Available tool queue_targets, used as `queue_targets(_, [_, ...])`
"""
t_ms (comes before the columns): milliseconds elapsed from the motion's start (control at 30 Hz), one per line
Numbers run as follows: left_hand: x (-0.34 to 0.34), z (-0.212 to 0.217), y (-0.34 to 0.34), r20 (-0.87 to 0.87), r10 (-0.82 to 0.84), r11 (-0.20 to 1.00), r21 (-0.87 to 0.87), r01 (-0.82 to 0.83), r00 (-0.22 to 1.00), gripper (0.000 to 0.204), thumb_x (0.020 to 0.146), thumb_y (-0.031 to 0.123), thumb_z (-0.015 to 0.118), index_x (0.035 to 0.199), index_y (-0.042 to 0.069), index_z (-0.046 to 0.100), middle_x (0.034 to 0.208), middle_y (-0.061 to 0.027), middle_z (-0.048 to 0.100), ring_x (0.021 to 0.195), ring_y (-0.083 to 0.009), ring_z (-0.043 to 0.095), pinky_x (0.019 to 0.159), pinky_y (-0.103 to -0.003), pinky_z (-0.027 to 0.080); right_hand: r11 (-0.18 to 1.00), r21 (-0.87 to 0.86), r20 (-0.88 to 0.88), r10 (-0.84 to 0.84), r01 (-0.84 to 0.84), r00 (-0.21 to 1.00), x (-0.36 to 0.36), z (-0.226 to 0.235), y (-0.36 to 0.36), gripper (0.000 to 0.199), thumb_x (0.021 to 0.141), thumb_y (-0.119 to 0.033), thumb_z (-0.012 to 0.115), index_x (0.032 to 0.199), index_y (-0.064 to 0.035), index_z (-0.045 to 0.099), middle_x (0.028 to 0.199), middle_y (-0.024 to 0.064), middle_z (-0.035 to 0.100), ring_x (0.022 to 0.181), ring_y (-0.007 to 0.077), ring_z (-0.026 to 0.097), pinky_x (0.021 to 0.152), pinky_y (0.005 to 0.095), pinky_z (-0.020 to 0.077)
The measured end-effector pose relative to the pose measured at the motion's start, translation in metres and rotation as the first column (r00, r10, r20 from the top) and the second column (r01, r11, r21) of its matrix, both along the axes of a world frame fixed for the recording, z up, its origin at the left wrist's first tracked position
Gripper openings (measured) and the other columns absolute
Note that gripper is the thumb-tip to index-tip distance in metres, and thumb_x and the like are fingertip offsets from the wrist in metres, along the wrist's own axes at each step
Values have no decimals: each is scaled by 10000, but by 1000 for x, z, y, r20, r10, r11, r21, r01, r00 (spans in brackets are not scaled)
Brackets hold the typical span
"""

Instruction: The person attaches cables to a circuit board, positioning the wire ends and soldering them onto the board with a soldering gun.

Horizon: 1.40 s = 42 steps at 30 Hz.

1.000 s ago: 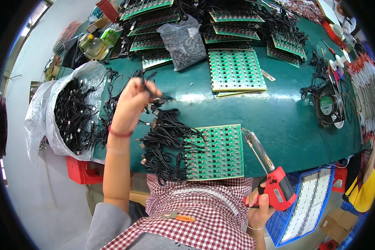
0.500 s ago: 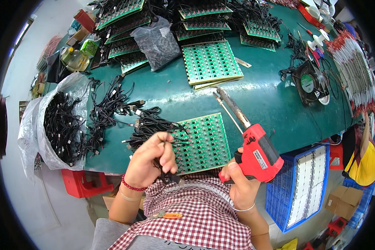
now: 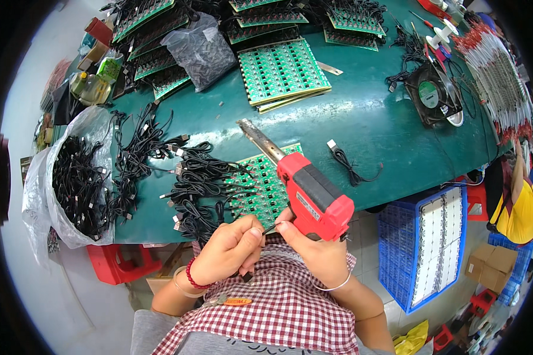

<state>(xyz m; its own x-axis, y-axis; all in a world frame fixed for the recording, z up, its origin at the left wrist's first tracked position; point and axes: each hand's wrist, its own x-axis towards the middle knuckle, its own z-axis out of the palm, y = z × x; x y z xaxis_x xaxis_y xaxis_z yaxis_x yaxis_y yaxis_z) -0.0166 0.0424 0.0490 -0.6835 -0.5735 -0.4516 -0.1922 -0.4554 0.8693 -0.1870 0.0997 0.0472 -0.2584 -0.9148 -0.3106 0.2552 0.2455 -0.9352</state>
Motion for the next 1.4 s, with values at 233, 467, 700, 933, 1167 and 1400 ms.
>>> queue_targets(233, [3, -12, 6, 197, 9, 930, -362, 64, 980, 204, 996, 144, 432, 869, 1, 503, 591, -40, 541, 511, -133, 530, 488, -267, 424, 997, -6, -162, 72, -74, 984, 4, -2, 3, 192, 834, 6, 658, 1017, 5, 603, 895, 51, 641, 819, 117, 615, 716, 268, 502])
queue_targets(467, [-16, -11, 12, 83, 224, 771, -625, -125, 971, 205, 826, 43, 664, 963, -27, 528, 764, -116, 623, 718, -205, 633, 626, -295, 487, 998, -61, -255, 12, -28, 967, 4, -8, 5, 149, 824, 5, 664, 969, -4, 633, 884, 50, 660, 800, 120, 630, 702, 274, 513])
queue_targets(700, [-19, -10, 9, 114, 290, 588, -805, -83, 950, 91, 798, 9, 643, 857, -1, 575, 637, -92, 588, 486, -157, 559, 455, -269, 429, 999, 11, -163, 54, -53, 985, -4, -2, -1, 130, 810, -11, 686, 936, -10, 652, 867, 37, 670, 784, 113, 631, 703, 272, 512])
queue_targets(933, [-15, -7, 1, 117, 270, 503, -863, -37, 956, 112, 759, 31, 657, 787, 47, 550, 669, -75, 573, 570, -238, 606, 480, -336, 464, 989, 44, -60, 144, -142, 988, -8, -8, -4, 104, 806, -52, 697, 897, -21, 660, 821, 20, 658, 740, 81, 603, 661, 250, 483])
queue_targets(1167, [-18, -6, 4, 201, 305, 422, -905, 58, 931, 143, 740, 35, 669, 724, 51, 528, 621, -70, 515, 518, -219, 561, 459, -330, 442, 967, 134, -117, 233, -217, 965, -5, -11, -3, 93, 827, -66, 688, 900, -21, 652, 824, 12, 648, 757, 83, 603, 688, 245, 485])
queue_targets(1400, [-10, -26, -10, 407, 383, 363, -892, 270, 829, 95, 745, 53, 661, 748, 57, 567, 831, -57, 550, 673, -204, 602, 524, -323, 477, 998, 12, -101, -58, 59, 993, -10, -12, 11, 96, 892, -70, 617, 921, 22, 616, 816, 46, 637, 754, 137, 613, 706, 285, 500])
